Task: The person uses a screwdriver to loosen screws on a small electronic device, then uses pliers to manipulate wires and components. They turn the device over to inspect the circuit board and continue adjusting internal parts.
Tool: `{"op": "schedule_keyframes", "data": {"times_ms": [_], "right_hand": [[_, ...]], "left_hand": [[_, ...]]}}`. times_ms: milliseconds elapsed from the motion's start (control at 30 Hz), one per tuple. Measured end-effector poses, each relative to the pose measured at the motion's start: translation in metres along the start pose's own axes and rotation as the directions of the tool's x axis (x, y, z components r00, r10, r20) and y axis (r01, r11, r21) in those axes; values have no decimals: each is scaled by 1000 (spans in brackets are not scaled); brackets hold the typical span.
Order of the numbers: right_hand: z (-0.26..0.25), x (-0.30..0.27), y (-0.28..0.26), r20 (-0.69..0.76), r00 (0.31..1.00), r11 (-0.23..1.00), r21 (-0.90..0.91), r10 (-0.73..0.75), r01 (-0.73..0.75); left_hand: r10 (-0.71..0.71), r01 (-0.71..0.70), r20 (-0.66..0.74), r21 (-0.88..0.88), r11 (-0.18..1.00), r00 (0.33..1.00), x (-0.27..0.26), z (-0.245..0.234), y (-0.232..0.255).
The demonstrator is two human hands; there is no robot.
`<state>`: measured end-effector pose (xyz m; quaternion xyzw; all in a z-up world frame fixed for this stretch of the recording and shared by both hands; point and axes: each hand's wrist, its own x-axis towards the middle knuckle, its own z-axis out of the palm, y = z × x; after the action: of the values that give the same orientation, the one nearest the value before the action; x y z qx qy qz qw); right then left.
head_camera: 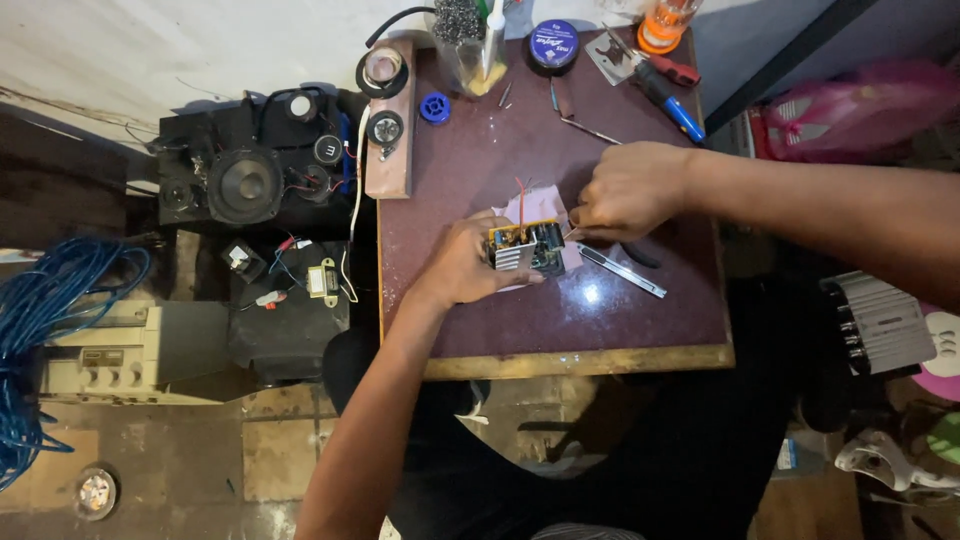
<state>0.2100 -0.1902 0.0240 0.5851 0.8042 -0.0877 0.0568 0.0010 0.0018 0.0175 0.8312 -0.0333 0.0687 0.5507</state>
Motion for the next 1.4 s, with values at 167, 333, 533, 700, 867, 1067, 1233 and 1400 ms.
{"op": "schedule_keyframes", "data": {"times_ms": [167, 333, 533, 700, 867, 1067, 1233, 1400], "right_hand": [[-1, 2, 3, -26, 999, 1000, 5, -29, 29], [8, 5, 8, -48, 998, 998, -35, -49, 47], [0, 12, 12, -38, 996, 995, -44, -86, 84], [8, 14, 17, -49, 996, 993, -89, -78, 74], [5, 16, 18, -113, 987, 990, -93, -114, 104], [7, 18, 22, -152, 979, 987, -103, -139, 124], [6, 19, 22, -146, 979, 986, -101, -145, 131], [-3, 9, 6, -179, 979, 990, -116, -99, 79]], "left_hand": [[22, -22, 2, 0, 1000, 1000, 2, 1, -3], [24, -24, 4, 2, 1000, 1000, 1, -1, 2], [36, -36, 10, -8, 999, 999, 1, -1, -4], [78, -78, 2, 12, 997, 997, 1, 0, -5], [32, -32, 5, 27, 999, 999, 0, 0, -5], [34, -33, -14, 50, 998, 999, 1, 3, -9], [36, -36, -5, 44, 998, 999, -1, -1, -2], [55, -55, -8, 34, 998, 998, 0, -1, -2]]}}
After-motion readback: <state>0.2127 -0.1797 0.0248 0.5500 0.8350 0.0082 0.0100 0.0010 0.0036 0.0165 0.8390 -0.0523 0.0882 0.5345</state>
